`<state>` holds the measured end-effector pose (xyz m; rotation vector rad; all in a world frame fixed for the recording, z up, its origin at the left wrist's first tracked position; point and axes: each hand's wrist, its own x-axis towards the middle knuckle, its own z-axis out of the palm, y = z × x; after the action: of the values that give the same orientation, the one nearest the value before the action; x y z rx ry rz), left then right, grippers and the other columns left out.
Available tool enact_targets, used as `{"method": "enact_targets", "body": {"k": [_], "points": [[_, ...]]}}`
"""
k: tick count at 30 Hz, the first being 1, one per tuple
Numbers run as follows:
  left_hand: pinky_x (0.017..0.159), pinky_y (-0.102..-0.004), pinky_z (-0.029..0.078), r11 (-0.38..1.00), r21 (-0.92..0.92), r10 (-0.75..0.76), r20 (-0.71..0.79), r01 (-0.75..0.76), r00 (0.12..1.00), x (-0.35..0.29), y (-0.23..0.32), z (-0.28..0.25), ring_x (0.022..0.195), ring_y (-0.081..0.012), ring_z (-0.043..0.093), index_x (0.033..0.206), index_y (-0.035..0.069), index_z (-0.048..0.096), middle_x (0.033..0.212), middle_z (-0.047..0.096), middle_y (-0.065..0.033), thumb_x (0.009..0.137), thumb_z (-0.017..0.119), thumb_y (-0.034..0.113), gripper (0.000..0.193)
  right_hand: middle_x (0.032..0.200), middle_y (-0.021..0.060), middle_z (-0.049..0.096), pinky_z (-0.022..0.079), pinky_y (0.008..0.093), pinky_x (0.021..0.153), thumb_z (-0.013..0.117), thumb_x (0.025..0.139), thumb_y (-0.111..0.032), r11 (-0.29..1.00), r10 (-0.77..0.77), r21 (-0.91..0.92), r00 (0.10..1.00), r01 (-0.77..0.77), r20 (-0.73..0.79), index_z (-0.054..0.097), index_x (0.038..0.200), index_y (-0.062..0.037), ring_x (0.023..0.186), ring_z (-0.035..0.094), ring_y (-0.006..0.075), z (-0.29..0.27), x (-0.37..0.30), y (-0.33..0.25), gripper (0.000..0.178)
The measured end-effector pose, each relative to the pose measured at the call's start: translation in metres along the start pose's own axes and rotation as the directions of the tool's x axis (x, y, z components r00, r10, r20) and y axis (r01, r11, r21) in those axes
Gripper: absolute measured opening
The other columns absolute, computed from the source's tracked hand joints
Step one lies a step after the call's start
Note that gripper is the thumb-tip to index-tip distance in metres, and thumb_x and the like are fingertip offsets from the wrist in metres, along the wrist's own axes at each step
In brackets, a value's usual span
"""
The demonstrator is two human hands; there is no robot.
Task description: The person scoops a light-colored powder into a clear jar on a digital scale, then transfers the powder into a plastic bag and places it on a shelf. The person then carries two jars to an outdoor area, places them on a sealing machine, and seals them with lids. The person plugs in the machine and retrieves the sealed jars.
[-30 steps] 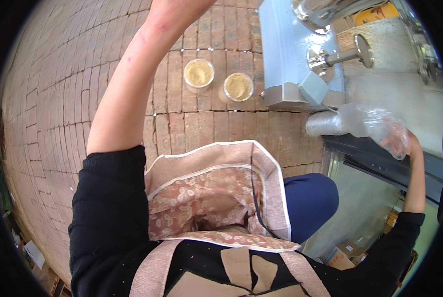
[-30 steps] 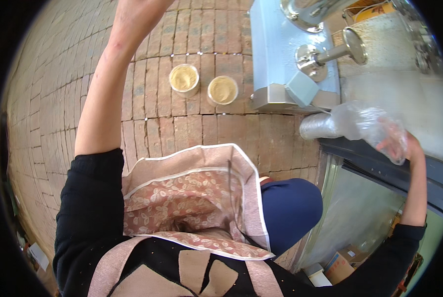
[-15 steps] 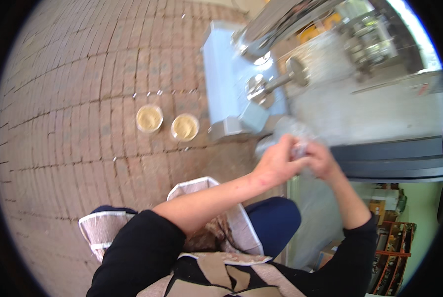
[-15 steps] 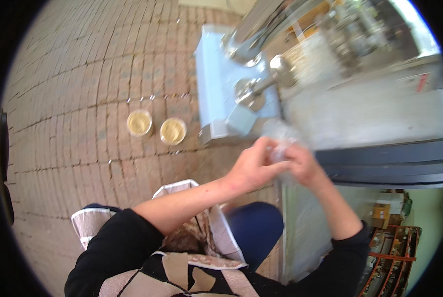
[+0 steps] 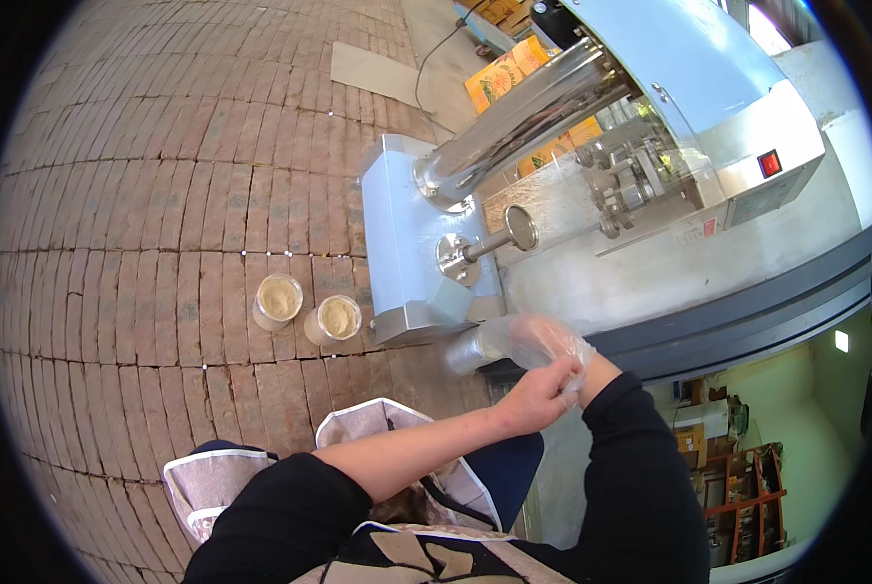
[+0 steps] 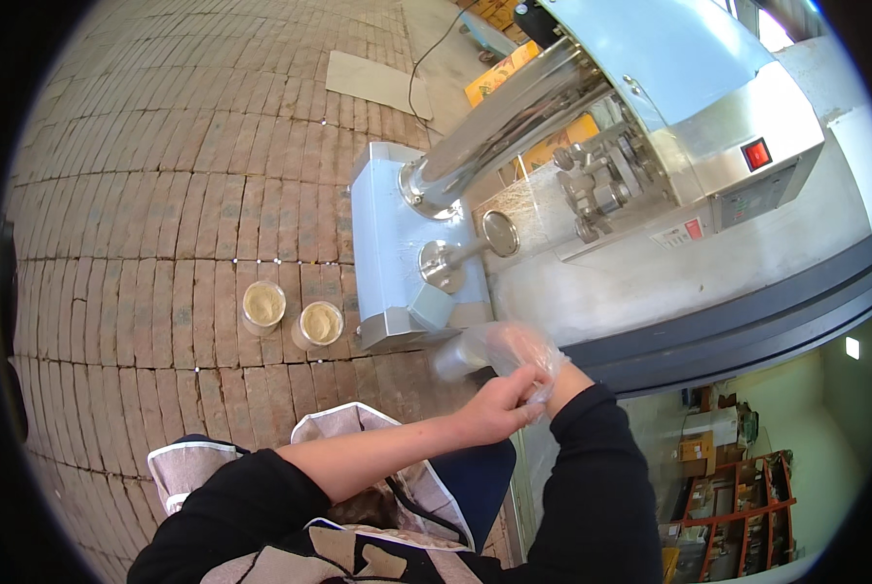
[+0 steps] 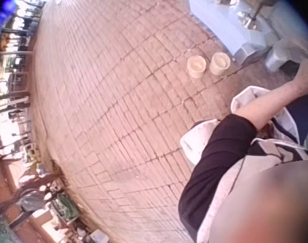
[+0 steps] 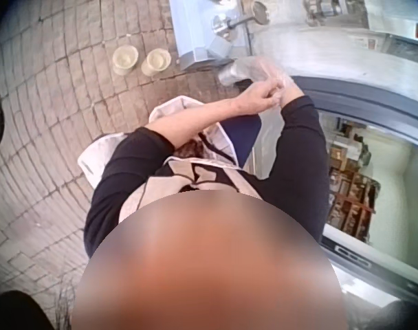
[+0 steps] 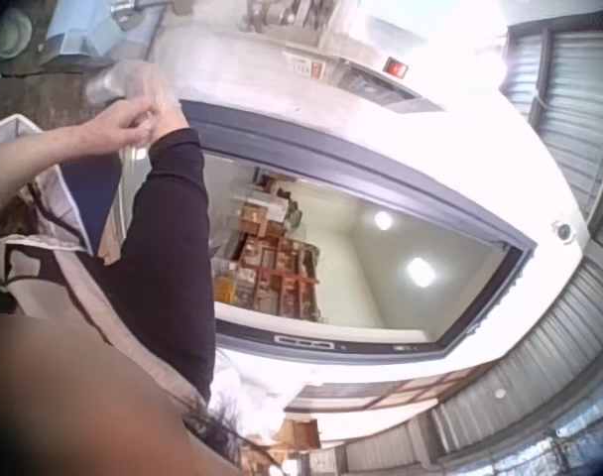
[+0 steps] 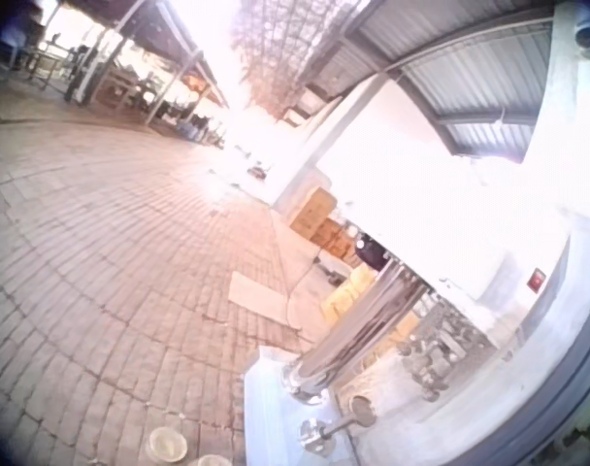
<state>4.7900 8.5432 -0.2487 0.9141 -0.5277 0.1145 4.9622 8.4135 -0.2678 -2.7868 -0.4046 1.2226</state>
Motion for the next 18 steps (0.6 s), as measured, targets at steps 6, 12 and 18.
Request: {"method": "enact_targets", "body": {"k": [6, 12, 18], "points": [[0.069, -0.042, 0.046, 0.987, 0.153, 0.046, 0.04, -0.051, 0.998, -0.014, -0.017, 0.014, 0.078, -0.0362, 0.059, 0.107, 0.004, 0.045, 0.079, 0.059, -0.0188, 0.082, 0.055, 0.008, 0.028, 0.098, 0.0082, 0.064, 0.048, 0.0305, 0.08, 0.057, 0.084, -0.013, 0.991, -0.137, -0.009, 0.986, 0.137, -0.099, 0.062, 0.107, -0.0008, 0.089, 0.059, 0.0173, 0.038, 0.03, 0.048, 0.027], [0.066, -0.042, 0.046, 0.975, 0.212, -0.064, -0.002, 0.063, 0.998, -0.025, -0.046, 0.004, 0.074, -0.0368, 0.06, 0.106, 0.002, 0.045, 0.074, 0.059, -0.0184, 0.084, 0.054, 0.008, 0.025, 0.096, 0.0104, 0.064, 0.048, 0.0329, 0.079, 0.061, 0.08, -0.016, 0.973, -0.216, 0.038, 0.953, 0.229, -0.21, 0.061, 0.105, 0.0013, 0.088, 0.06, 0.0201, 0.067, 0.033, 0.094, 0.03], [0.053, -0.0347, 0.048, 0.616, 0.118, -0.734, -0.271, 0.779, 0.622, -0.01, -0.075, -0.056, 0.063, -0.0186, 0.062, 0.089, -0.003, 0.062, 0.073, 0.065, -0.0113, 0.081, 0.055, 0.057, 0.061, 0.097, 0.013, 0.062, 0.047, 0.0355, 0.079, 0.066, 0.075, -0.018, 0.987, -0.151, -0.003, 0.943, 0.158, -0.297, 0.057, 0.108, 0.0027, 0.089, 0.059, 0.0229, 0.08, 0.035, 0.068, 0.04]]}}
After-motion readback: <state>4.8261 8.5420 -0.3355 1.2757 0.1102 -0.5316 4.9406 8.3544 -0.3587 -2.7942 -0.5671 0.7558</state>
